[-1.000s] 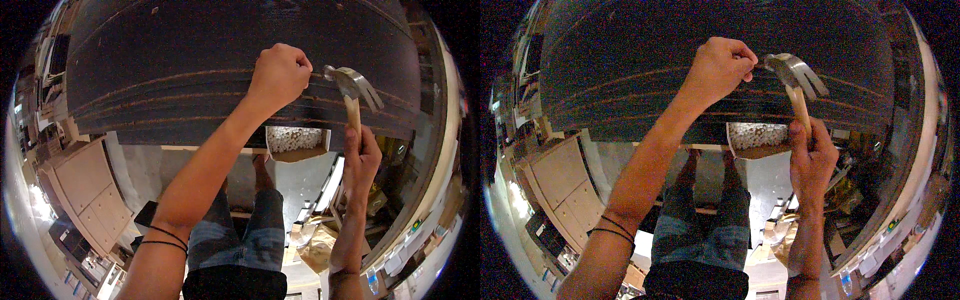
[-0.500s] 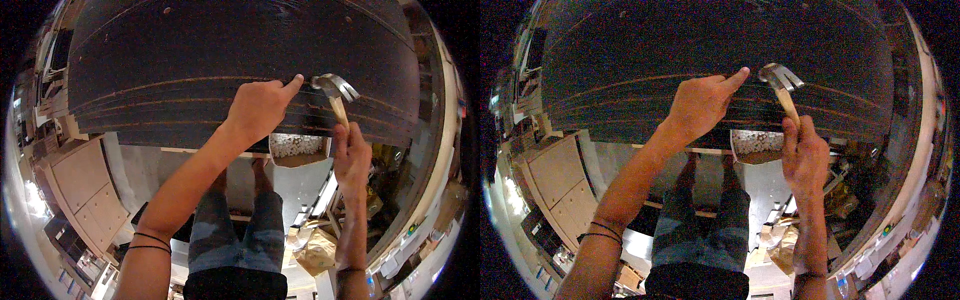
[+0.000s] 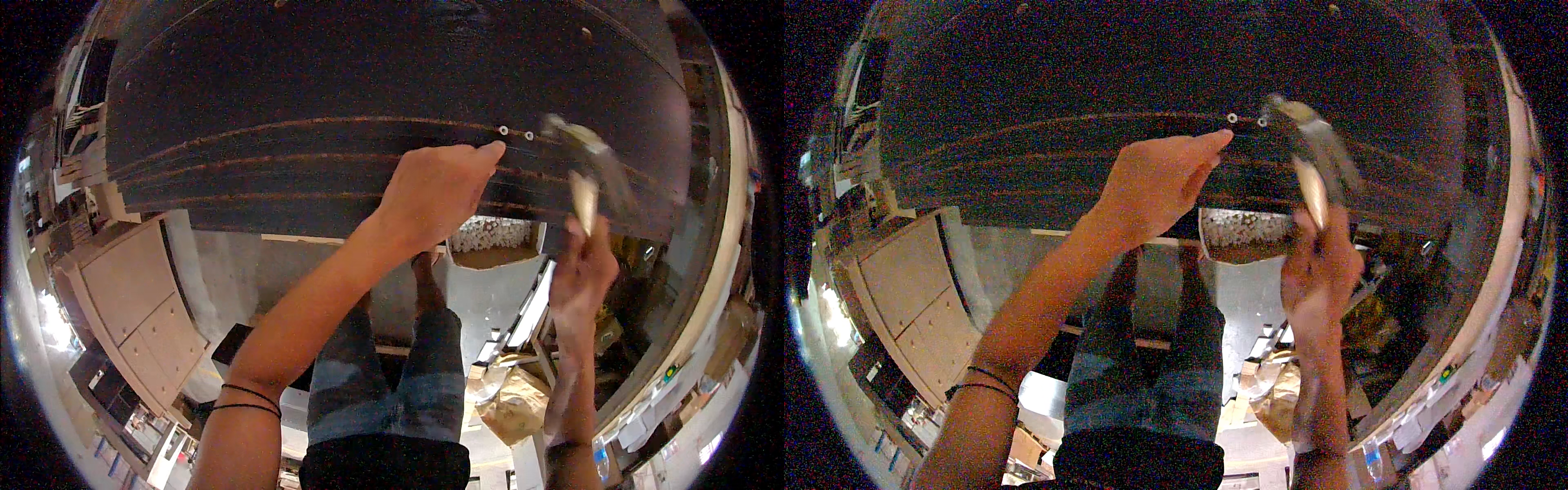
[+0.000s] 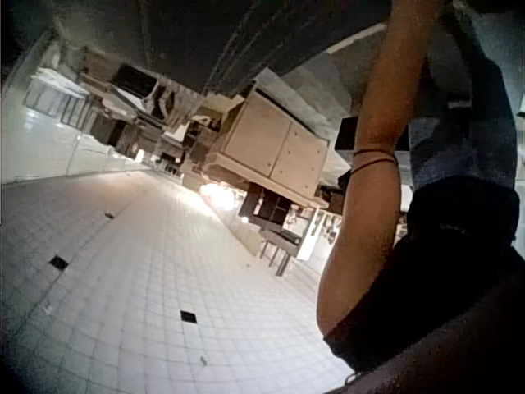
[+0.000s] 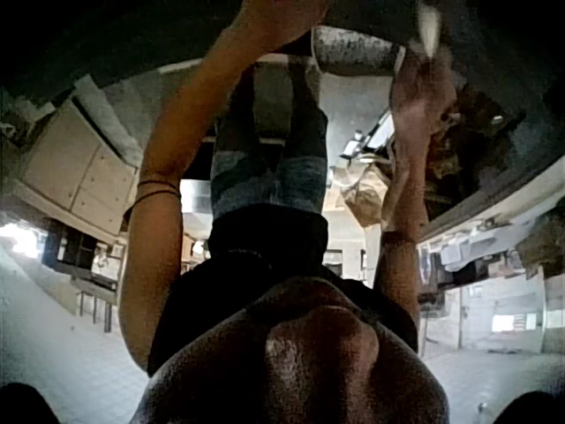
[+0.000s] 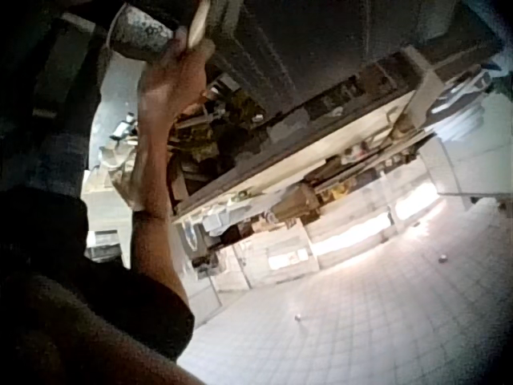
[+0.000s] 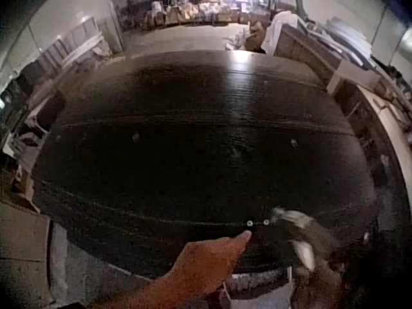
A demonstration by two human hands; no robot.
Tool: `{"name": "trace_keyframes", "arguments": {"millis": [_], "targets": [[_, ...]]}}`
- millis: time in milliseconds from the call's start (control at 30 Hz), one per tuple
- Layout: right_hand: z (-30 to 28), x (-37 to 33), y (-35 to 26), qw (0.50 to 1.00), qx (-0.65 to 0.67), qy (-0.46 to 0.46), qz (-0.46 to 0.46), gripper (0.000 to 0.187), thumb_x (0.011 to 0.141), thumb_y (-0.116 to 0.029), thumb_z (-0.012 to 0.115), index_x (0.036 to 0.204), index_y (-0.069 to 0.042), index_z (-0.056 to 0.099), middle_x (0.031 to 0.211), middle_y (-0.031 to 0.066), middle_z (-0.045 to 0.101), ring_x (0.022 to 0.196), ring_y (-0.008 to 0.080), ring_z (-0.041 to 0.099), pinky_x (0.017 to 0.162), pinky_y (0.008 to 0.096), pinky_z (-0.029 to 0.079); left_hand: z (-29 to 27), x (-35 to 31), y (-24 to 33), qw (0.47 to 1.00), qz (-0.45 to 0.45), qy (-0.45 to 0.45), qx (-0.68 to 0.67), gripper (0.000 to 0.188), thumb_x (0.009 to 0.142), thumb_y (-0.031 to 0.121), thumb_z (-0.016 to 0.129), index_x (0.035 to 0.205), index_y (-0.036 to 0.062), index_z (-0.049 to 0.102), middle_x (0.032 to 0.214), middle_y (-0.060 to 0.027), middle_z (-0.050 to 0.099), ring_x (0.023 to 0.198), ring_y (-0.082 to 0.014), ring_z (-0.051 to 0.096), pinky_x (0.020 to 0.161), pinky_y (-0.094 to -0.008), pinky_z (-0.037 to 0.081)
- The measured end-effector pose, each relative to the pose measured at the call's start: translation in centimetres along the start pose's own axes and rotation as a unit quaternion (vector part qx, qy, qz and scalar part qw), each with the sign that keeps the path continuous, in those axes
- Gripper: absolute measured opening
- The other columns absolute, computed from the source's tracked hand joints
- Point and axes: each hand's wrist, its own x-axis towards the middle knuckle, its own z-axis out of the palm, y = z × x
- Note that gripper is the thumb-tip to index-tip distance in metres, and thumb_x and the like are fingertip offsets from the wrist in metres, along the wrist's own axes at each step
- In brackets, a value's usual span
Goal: The person hammers nails into the edge of a large black wooden panel, then lifts the panel and carries it to another stack.
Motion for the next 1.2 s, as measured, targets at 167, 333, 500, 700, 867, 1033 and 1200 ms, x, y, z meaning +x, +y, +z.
{"name": "trace_keyframes", "arguments": {"millis": [167, 333, 500, 700, 867, 1033, 1200], "targets": [[-0.1, 1.2, -1.6, 0.994, -0.026, -0.103, 0.039, 0.025, 0.094, -0.027, 0.051, 0.086, -0.003, 0.054, 0.058, 0.0160, 0.050, 0.047, 0.0255, 0.049, 0.048, 0.0369, 0.038, 0.3, -3.9, 1.0, 0.900, -0.213, -0.018, -0.380, 0.027, 0.092, 0.024, 0.051, 0.112, 0.0070, 0.057, 0.079, -0.0052, 0.064, 0.065, -0.0149, 0.058, 0.056, -0.0277, 0.043], [0.1, 0.4, -2.4, 0.999, 0.001, -0.040, 0.001, 0.024, 0.093, -0.026, 0.053, 0.085, -0.004, 0.053, 0.056, 0.0153, 0.049, 0.046, 0.0256, 0.048, 0.045, 0.0369, 0.037, 0.8, -6.4, 2.0, 0.634, -0.425, -0.021, -0.646, 0.025, 0.094, 0.026, 0.048, 0.107, 0.0062, 0.057, 0.091, -0.0036, 0.064, 0.067, -0.0086, 0.054, 0.058, -0.0215, 0.042], [0.4, 1.3, -1.8, 0.996, -0.046, -0.081, -0.017, 0.020, 0.092, -0.022, 0.055, 0.084, -0.004, 0.051, 0.057, 0.0172, 0.050, 0.047, 0.0319, 0.047, 0.046, 0.0390, 0.038, 0.9, -7.6, 1.7, 0.677, -0.388, -0.037, -0.624, 0.024, 0.095, 0.027, 0.049, 0.104, 0.0053, 0.056, 0.089, -0.0058, 0.066, 0.063, -0.0069, 0.053, 0.054, -0.0197, 0.040], [1.7, 1.4, -1.3, 0.991, -0.068, -0.112, 0.003, 0.021, 0.093, -0.023, 0.053, 0.085, -0.004, 0.052, 0.060, 0.0200, 0.051, 0.050, 0.0365, 0.047, 0.047, 0.0397, 0.038, -0.2, -7.0, 1.6, 0.712, -0.369, -0.050, -0.595, 0.021, 0.094, 0.024, 0.052, 0.099, 0.0060, 0.060, 0.076, -0.0022, 0.064, 0.056, -0.0047, 0.051, 0.048, -0.0179, 0.036], [-0.5, 1.5, -3.0, 0.998, -0.005, -0.068, 0.000, 0.025, 0.093, -0.025, 0.054, 0.080, -0.004, 0.049, 0.059, 0.0194, 0.052, 0.053, 0.0405, 0.051, 0.047, 0.0433, 0.038, 0.4, -6.5, 2.5, 0.736, -0.359, -0.030, -0.572, 0.017, 0.092, 0.021, 0.056, 0.095, 0.0063, 0.065, 0.070, 0.0017, 0.060, 0.054, -0.0024, 0.044, 0.048, -0.0182, 0.032], [0.8, 1.8, -0.6, 0.984, -0.115, -0.132, -0.038, 0.025, 0.093, -0.028, 0.052, 0.084, -0.005, 0.049, 0.059, 0.0196, 0.053, 0.055, 0.0420, 0.054, 0.048, 0.0451, 0.039, 1.1, -6.0, 3.1, 0.714, -0.366, 0.000, -0.597, 0.018, 0.088, 0.017, 0.060, 0.101, 0.0049, 0.064, 0.077, 0.0002, 0.064, 0.055, -0.0017, 0.042, 0.048, -0.0173, 0.031], [-1.7, 0.8, 0.2, 0.998, -0.035, -0.049, 0.031, 0.026, 0.094, -0.029, 0.051, 0.087, -0.004, 0.051, 0.060, 0.0138, 0.047, 0.055, 0.0300, 0.047, 0.050, 0.0370, 0.037, 1.5, -4.2, 3.8, 0.775, -0.325, 0.023, -0.542, 0.019, 0.087, 0.013, 0.060, 0.103, 0.0030, 0.065, 0.081, -0.0030, 0.067, 0.054, -0.0011, 0.043, 0.047, -0.0174, 0.032]]}}
